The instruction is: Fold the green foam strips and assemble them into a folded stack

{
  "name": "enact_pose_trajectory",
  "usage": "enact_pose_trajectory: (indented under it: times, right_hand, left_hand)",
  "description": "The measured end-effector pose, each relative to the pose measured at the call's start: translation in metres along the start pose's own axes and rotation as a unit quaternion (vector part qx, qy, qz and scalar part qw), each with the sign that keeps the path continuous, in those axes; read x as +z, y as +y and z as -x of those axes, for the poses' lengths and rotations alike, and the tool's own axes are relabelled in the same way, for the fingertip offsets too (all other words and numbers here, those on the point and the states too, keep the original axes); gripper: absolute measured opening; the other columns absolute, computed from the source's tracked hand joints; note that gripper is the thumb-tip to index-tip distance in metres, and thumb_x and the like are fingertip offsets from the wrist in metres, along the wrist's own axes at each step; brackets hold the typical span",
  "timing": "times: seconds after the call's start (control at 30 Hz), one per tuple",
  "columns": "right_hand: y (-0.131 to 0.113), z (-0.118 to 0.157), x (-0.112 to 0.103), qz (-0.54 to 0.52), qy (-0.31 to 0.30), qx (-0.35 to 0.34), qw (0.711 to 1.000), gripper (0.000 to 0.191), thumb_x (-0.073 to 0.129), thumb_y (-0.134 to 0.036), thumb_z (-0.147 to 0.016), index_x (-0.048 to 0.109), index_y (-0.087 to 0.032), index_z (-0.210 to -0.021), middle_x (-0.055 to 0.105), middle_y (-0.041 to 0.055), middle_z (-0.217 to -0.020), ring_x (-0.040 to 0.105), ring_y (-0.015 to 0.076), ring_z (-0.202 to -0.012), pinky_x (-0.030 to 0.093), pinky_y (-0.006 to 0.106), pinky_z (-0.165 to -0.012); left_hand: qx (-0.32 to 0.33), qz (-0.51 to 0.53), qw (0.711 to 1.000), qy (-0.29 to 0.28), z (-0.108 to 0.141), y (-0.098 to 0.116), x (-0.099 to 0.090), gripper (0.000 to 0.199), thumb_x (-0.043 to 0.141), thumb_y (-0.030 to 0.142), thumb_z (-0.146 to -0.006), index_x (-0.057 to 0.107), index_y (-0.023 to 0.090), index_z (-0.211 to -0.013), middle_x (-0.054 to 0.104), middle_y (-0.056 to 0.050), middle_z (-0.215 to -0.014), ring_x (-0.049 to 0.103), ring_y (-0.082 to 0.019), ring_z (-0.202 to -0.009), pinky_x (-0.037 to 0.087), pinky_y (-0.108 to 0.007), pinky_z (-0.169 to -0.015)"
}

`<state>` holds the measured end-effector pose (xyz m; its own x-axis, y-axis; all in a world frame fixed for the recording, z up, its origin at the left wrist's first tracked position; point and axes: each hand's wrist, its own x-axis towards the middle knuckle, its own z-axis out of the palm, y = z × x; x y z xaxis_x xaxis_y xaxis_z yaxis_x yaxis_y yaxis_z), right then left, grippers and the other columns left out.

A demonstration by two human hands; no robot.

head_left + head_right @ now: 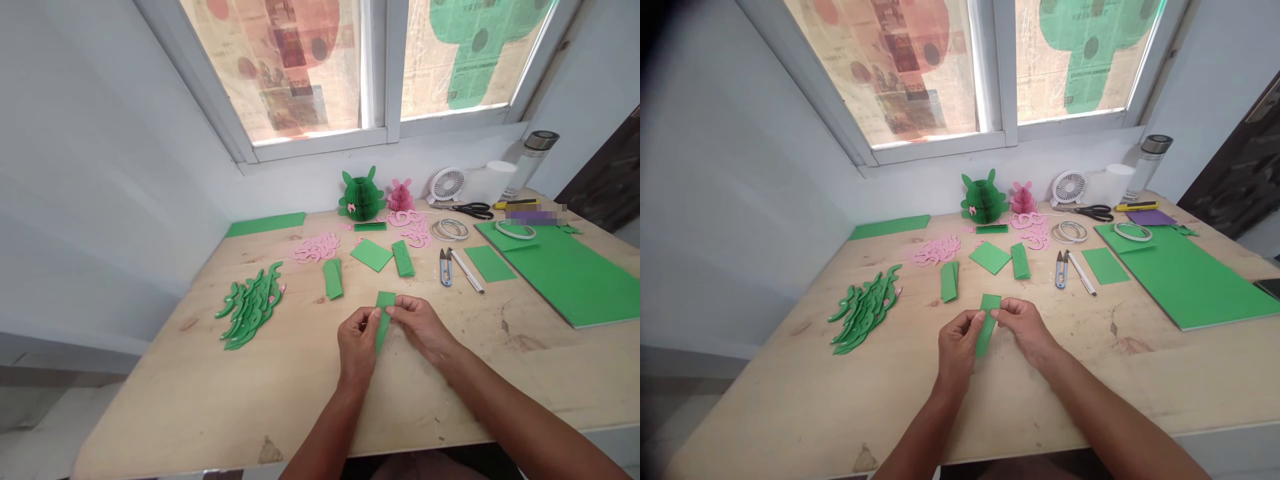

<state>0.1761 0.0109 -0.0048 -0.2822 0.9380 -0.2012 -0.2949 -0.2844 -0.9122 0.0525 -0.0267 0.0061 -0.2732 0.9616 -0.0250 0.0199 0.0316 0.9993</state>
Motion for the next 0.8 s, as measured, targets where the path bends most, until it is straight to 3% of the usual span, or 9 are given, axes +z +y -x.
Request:
enact_pose_trajectory:
  times: [0.33,0.7,0.8]
  right_hand:
    - [-0.0029,-0.0008,-0.0025,0.015,0.024,0.025,0.999,0.026,0.079,-0.037,-0.053,0.067,-0.017,-0.062,0.057,-0.0002,-0.059,0.047,0.0125,-0.061,0.037,0.027,-0.065]
    - [-0.0039,0.0023,-0.0005,0.019,0.000,0.005,1.000,0.027,0.076,-0.040,-0.058,0.064,-0.017,-0.065,0.057,-0.0008,-0.062,0.047,0.0123,-0.061,0.036,0.026,-0.062]
    - [-0.0011,0.0018,-0.0011,0.016,0.023,0.006,1.000,0.026,0.076,-0.039,-0.058,0.062,-0.017,-0.062,0.055,-0.0025,-0.058,0.044,0.0108,-0.056,0.033,0.025,-0.058]
  left_hand:
    - [-0.023,0.002,0.999,-0.028,-0.0010,0.0024,-0.0056,0.031,0.060,0.043,-0.073,0.061,0.013,-0.065,0.047,0.002,-0.055,0.037,-0.009,-0.054,0.029,-0.021,-0.049]
    - [-0.050,0.033,0.997,-0.038,0.0001,0.0052,-0.0080,0.031,0.063,0.043,-0.069,0.062,0.013,-0.065,0.045,0.003,-0.053,0.034,-0.008,-0.050,0.026,-0.020,-0.046]
    - [-0.057,0.043,0.996,-0.044,0.0006,0.0072,-0.0076,0.031,0.064,0.043,-0.068,0.063,0.013,-0.064,0.044,0.004,-0.052,0.033,-0.007,-0.049,0.026,-0.020,-0.046]
